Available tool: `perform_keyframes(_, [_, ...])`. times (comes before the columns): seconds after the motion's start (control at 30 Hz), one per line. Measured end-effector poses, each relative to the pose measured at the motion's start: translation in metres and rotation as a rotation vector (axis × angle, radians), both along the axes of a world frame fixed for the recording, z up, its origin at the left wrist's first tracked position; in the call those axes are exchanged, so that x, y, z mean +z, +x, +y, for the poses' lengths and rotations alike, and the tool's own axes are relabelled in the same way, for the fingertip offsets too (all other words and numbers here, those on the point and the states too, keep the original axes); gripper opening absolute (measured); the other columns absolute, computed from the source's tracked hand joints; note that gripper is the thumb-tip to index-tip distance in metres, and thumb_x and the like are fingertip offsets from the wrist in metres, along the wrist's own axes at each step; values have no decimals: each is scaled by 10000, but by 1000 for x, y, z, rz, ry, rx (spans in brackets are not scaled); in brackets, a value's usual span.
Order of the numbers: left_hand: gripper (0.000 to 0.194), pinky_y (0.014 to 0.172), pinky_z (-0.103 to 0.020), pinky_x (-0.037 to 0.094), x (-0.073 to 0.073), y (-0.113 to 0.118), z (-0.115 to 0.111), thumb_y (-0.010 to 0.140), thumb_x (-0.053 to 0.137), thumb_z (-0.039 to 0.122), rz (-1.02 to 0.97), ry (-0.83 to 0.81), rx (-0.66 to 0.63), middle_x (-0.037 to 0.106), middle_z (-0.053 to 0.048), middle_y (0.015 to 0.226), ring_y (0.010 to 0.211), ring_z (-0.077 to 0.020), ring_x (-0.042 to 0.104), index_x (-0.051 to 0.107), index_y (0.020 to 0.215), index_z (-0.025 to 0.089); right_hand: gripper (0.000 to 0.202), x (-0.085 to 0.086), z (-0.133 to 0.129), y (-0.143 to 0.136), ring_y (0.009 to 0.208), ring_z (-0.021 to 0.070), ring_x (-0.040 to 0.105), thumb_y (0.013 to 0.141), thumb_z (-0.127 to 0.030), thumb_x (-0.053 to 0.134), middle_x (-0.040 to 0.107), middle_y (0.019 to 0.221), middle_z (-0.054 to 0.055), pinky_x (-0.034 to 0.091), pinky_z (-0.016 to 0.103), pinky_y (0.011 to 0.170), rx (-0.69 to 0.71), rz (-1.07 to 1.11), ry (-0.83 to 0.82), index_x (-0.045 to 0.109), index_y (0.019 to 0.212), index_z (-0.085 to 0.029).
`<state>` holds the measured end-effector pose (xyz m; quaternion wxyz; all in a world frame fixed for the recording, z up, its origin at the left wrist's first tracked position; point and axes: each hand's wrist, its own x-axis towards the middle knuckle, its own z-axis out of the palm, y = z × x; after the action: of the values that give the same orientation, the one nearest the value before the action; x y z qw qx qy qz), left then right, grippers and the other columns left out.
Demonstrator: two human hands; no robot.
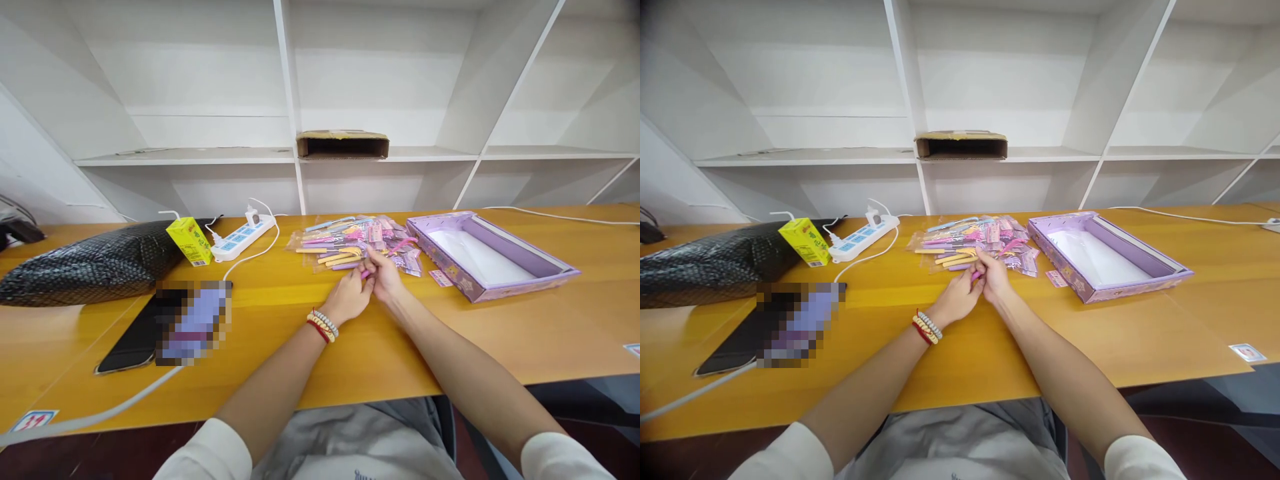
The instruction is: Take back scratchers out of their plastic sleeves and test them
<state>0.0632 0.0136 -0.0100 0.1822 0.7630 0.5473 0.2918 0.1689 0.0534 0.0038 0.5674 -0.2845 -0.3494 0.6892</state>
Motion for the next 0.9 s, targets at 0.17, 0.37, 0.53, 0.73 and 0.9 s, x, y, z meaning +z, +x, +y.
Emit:
perform_keyframes(0.17, [523, 760, -352, 468, 9, 3, -9, 830, 428, 537, 81, 1, -180, 596, -146, 1113, 948, -265, 601, 403, 1190, 159, 551, 13, -2, 15, 347, 34, 258, 582, -154, 678, 144, 352, -89, 369, 207, 421, -36, 62, 43, 138, 474, -180])
perform_keyframes(0.37, [523, 730, -392, 438, 14, 18, -11, 885, 273, 530, 337, 40, 38, 649, -176, 892, 836, -310, 632, 431, 1166, 119, 517, 22, -8, 15, 309, 24, 216, 542, -46, 584, 132, 352, -94, 357, 216, 397, -158, 147, 51, 85, 511, -174])
perform_keyframes(0.53, [577, 720, -384, 429, 13, 21, -11, 848, 286, 606, 295, 42, 96, 650, -170, 830, 812, -308, 629, 569, 1061, 150, 473, 30, -15, 17, 293, 28, 208, 527, -1, 539, 125, 343, -95, 325, 222, 377, -218, 169, 43, 101, 491, -176])
perform_keyframes(0.73, [484, 580, -303, 406, 12, 14, -9, 814, 395, 599, 135, -21, -24, 646, -94, 721, 714, -249, 618, 653, 775, 192, 510, 31, -20, 19, 294, 23, 188, 558, -25, 561, 116, 365, -100, 246, 206, 341, -194, 153, 120, 77, 518, -182])
perform_keyframes(0.9, [473, 611, -315, 427, 5, 1, -12, 785, 436, 619, 164, -26, -12, 638, -75, 747, 719, -243, 611, 618, 866, 190, 527, 19, -17, 11, 312, 25, 220, 562, -50, 586, 138, 364, -100, 333, 211, 383, -113, 127, 76, 74, 532, -173])
